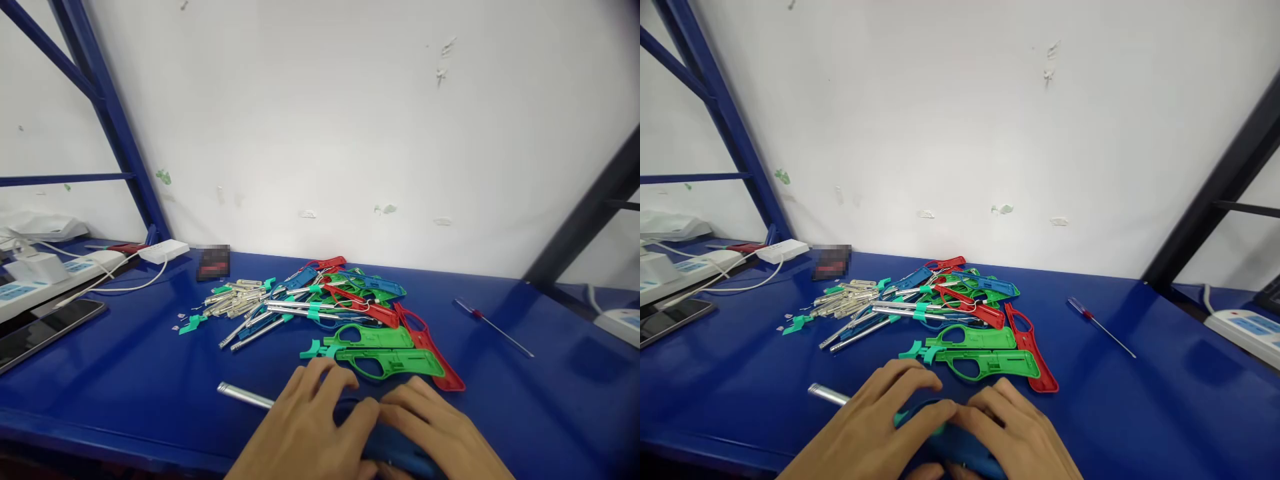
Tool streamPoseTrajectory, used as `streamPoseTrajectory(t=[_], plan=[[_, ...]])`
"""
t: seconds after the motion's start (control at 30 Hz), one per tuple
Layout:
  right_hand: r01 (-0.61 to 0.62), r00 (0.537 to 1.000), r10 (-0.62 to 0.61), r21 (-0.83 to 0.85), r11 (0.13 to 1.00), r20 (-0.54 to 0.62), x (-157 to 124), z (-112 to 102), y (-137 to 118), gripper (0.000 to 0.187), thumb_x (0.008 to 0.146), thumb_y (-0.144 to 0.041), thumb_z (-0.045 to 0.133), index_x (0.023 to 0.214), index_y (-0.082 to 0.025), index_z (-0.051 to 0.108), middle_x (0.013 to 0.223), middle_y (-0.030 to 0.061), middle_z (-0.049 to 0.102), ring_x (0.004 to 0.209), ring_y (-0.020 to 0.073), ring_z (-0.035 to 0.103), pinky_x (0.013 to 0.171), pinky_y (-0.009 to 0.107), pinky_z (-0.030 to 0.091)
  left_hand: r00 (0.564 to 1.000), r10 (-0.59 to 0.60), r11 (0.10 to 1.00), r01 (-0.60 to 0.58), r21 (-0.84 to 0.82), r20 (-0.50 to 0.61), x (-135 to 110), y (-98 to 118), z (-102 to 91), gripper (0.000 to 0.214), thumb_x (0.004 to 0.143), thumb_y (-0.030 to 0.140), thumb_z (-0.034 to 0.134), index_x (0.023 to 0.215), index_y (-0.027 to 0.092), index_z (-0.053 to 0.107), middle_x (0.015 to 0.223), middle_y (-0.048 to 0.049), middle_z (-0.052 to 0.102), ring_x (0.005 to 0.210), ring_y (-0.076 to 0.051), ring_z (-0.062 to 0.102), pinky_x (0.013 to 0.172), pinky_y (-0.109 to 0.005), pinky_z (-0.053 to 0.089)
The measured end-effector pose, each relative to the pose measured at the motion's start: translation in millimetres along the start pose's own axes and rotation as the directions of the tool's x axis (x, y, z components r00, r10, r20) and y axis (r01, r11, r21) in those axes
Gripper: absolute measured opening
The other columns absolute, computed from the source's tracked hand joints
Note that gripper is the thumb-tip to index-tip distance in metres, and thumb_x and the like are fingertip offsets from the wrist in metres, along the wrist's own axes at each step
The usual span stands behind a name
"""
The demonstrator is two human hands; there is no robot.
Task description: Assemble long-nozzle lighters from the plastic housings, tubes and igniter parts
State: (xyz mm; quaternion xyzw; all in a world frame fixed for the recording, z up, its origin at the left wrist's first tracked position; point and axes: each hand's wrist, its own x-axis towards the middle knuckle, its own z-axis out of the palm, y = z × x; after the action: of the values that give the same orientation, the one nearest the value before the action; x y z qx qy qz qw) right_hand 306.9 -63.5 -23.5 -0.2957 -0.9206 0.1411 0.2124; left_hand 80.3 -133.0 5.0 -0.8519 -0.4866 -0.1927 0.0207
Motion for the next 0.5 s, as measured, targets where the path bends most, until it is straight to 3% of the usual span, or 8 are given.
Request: streamPoseTrajectory(t=[0.13,0.23,0.37,0.5], plan=[[0.004,1.000,-0.004,-0.034,0.999,-0.001,0,0,-2,0.031,0.089,-0.037,0.079,0.120,-0.037,0.080,0.114,0.0021,0.080,0.100,0.0205,0.076,0.092,0.029,0.063,0.997,0.013,0.999,-0.016,0.033,0.081,7,-3,15.4,0.040,0.093,0.034,0.080,0.129,0.022,0.067,0.116,-0.0086,0.073,0.109,-0.031,0.068,0.099,-0.045,0.056],[-0.014,0.990,0.008,-0.040,0.999,-0.138,-7,0,9,0.025,0.097,-0.039,0.069,0.119,-0.034,0.079,0.115,0.0036,0.079,0.103,0.0204,0.075,0.092,0.030,0.062,0.993,0.023,0.998,-0.029,0.053,0.116,7,-5,19.5,0.043,0.089,0.032,0.086,0.126,0.020,0.067,0.112,-0.0069,0.074,0.101,-0.029,0.069,0.092,-0.042,0.056],[-0.206,0.912,0.127,-0.169,0.964,-0.391,-21,-2,39,0.026,0.098,-0.045,0.067,0.118,-0.032,0.077,0.122,0.0066,0.076,0.115,0.0278,0.069,0.101,0.045,0.057,0.994,0.041,0.998,-0.045,0.039,0.099,4,-6,19.5,0.022,0.092,0.025,0.082,0.109,0.022,0.070,0.116,-0.0048,0.073,0.097,-0.025,0.069,0.090,-0.037,0.054],[-0.244,0.904,0.136,-0.228,0.943,-0.406,-29,-2,59,0.034,0.098,-0.051,0.066,0.125,-0.031,0.074,0.133,0.0073,0.071,0.122,0.0297,0.064,0.104,0.048,0.055,0.994,0.024,1.000,-0.025,0.002,0.107,5,-6,19.4,0.019,0.097,0.018,0.074,0.115,0.024,0.070,0.120,-0.0049,0.072,0.105,-0.025,0.069,0.097,-0.037,0.053]])
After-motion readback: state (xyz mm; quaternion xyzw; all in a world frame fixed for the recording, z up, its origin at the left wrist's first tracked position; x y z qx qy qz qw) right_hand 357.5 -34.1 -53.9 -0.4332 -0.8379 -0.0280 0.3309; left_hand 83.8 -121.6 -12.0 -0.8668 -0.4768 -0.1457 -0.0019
